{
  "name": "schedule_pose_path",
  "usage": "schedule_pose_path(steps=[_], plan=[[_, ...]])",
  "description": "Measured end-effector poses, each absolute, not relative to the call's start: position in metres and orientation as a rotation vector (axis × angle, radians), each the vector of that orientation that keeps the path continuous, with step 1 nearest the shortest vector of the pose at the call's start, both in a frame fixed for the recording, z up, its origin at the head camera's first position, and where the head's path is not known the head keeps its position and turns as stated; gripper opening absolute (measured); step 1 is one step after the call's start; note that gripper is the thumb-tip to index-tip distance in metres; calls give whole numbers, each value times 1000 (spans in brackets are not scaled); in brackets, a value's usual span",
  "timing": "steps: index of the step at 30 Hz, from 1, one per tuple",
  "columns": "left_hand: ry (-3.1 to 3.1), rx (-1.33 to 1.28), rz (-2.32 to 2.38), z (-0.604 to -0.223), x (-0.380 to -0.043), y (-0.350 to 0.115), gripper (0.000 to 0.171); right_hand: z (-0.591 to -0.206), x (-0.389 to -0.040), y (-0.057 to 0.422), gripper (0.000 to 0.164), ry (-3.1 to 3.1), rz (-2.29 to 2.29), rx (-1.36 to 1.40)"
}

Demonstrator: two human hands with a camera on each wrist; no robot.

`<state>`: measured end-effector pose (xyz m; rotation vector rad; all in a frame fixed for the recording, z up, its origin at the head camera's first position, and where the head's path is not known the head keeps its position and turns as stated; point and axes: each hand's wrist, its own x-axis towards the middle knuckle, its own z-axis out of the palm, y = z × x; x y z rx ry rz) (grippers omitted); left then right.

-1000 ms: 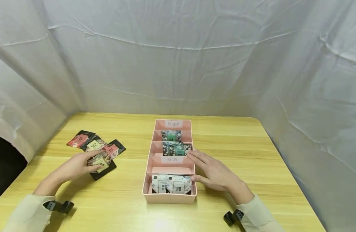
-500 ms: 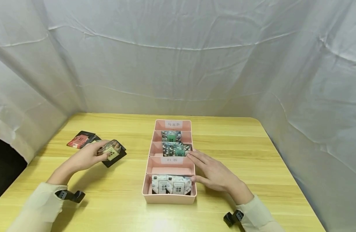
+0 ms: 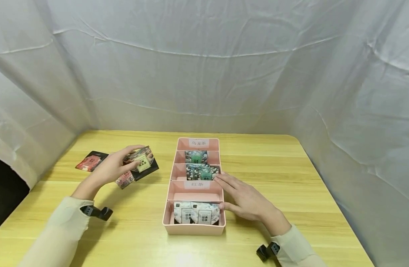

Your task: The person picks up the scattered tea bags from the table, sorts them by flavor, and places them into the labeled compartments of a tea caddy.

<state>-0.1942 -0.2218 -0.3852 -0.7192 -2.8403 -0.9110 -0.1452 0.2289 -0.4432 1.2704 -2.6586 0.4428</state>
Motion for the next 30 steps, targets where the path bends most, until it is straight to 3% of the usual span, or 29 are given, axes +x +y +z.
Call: schedule_pose_path(steps=[30], plan=[[-2759, -919, -927, -356, -265, -148, 45, -448, -146, 229, 77, -2640, 436, 1273]])
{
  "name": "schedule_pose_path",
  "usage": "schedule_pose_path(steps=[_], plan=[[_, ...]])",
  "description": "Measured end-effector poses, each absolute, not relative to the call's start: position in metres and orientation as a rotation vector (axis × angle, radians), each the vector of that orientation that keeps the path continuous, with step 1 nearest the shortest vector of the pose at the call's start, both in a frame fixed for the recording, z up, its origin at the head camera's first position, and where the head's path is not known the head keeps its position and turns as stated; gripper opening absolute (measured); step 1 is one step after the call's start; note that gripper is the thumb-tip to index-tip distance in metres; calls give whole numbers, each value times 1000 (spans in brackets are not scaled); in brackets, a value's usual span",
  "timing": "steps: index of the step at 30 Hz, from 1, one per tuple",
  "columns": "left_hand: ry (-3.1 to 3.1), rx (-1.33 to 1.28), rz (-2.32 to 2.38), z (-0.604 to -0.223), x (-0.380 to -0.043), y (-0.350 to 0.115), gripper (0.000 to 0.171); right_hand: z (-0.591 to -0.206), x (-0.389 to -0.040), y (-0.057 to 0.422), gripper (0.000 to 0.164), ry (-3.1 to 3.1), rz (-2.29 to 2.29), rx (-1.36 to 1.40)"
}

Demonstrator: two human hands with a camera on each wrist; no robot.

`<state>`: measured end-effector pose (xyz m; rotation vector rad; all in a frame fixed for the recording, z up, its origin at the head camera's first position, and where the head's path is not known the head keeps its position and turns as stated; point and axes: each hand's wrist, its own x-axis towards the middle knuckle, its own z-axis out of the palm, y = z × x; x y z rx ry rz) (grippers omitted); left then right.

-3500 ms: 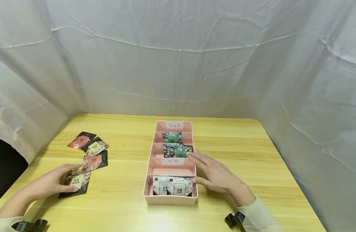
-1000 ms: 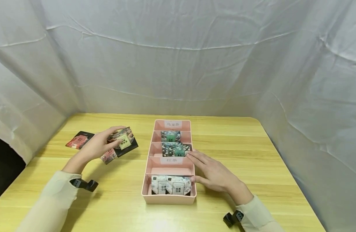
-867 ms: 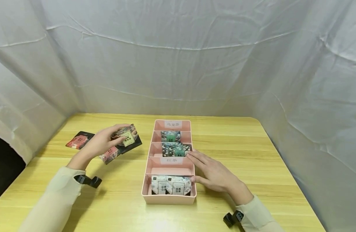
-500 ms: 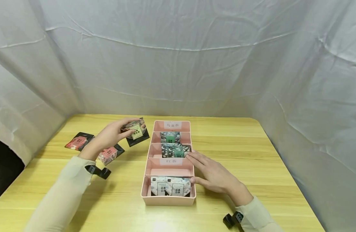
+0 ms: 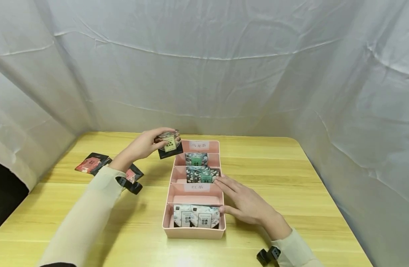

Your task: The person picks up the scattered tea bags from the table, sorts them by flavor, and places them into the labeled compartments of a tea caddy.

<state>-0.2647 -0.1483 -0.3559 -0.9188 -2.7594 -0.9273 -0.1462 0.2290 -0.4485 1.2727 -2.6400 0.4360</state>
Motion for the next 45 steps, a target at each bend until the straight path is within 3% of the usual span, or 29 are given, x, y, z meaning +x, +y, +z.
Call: schedule_pose_path(steps=[30, 45], plan=[[-2785, -1027, -999, -370, -319, -96, 44, -451, -141, 225, 76, -2645, 426, 1265], [-2928, -1158, -1021, -383, -322, -83, 47, -450, -139, 220, 77, -2615, 442, 1290]])
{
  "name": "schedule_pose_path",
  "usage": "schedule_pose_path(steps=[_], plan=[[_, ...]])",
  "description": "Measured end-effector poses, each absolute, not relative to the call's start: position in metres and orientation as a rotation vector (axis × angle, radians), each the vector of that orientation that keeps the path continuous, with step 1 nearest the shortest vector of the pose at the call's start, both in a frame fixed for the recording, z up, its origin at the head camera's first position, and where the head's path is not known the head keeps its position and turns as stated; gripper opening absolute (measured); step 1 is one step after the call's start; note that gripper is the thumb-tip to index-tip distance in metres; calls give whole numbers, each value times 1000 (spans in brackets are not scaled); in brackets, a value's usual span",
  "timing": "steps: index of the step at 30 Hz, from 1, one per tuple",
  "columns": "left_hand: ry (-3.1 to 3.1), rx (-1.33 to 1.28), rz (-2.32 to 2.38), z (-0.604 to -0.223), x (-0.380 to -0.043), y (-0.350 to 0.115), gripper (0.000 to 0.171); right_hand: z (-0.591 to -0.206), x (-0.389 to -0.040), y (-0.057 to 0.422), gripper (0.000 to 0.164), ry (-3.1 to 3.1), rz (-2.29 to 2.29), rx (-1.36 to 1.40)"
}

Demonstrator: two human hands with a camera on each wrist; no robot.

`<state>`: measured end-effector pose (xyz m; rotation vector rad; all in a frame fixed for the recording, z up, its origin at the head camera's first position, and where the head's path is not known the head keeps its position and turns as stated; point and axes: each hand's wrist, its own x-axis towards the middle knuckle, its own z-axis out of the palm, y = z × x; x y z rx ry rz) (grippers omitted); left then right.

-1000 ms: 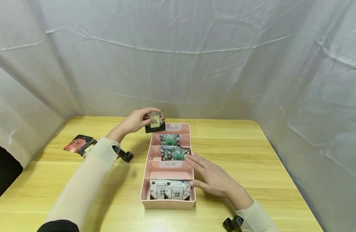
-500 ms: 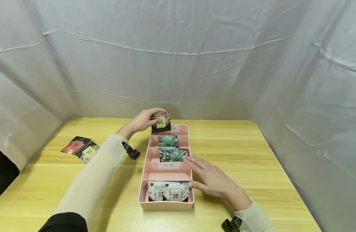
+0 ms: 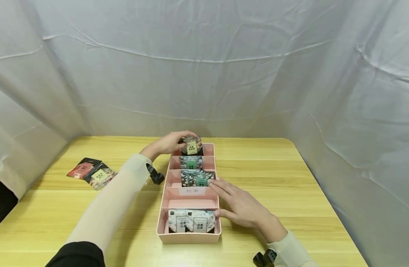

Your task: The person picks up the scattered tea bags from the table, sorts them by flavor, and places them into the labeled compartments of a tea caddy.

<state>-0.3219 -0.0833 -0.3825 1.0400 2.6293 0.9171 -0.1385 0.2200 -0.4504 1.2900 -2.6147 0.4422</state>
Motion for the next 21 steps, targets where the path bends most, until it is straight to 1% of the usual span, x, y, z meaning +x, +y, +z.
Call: schedule_pose_path(steps=[12, 18, 21], plan=[[2580, 1171, 750, -391, -322, -82, 45, -454, -141, 220, 77, -2615, 432, 1292], [2593, 1252, 630, -392, -318, -84, 41, -455, -141, 219, 77, -2607, 430, 1292], [2618, 1227, 656, -391, -316, -87, 39, -454, -141, 218, 77, -2604, 428, 1294]])
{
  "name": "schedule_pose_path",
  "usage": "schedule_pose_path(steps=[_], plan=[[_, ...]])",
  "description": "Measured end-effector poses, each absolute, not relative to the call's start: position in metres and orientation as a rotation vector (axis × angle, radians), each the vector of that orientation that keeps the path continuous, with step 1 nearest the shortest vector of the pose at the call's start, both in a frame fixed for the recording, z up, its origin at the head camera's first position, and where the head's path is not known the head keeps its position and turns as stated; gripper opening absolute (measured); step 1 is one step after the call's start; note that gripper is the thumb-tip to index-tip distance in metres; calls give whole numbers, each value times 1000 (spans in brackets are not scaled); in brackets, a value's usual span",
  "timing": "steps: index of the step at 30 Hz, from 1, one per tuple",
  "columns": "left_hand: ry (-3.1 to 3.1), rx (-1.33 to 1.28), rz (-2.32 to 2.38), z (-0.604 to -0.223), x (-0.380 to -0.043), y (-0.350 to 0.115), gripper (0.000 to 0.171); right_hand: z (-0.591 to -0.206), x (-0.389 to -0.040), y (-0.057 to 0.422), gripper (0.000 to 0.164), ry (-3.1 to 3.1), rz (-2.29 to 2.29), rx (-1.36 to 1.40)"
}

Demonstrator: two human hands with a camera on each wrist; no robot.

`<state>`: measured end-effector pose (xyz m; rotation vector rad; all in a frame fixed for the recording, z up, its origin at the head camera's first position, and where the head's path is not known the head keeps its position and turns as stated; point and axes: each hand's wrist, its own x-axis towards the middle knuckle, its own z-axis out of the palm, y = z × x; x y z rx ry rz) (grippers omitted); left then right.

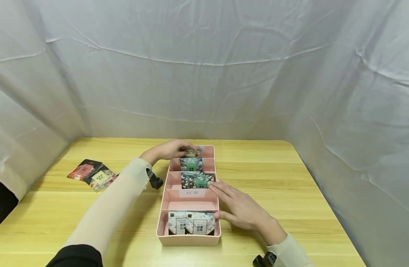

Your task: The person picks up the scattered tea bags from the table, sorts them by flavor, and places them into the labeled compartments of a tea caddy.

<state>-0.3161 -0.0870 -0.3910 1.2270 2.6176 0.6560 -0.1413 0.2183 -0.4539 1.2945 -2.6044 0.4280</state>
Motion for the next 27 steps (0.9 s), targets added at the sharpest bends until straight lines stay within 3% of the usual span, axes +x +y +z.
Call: schedule_pose_path(steps=[11, 27], plan=[[2762, 1049, 858, -387, -303, -112, 37, -452, -143, 220, 77, -2613, 421, 1287], [2868, 926, 917, -396, -277, -170, 49, -451, -147, 222, 76, -2617, 432, 1286]])
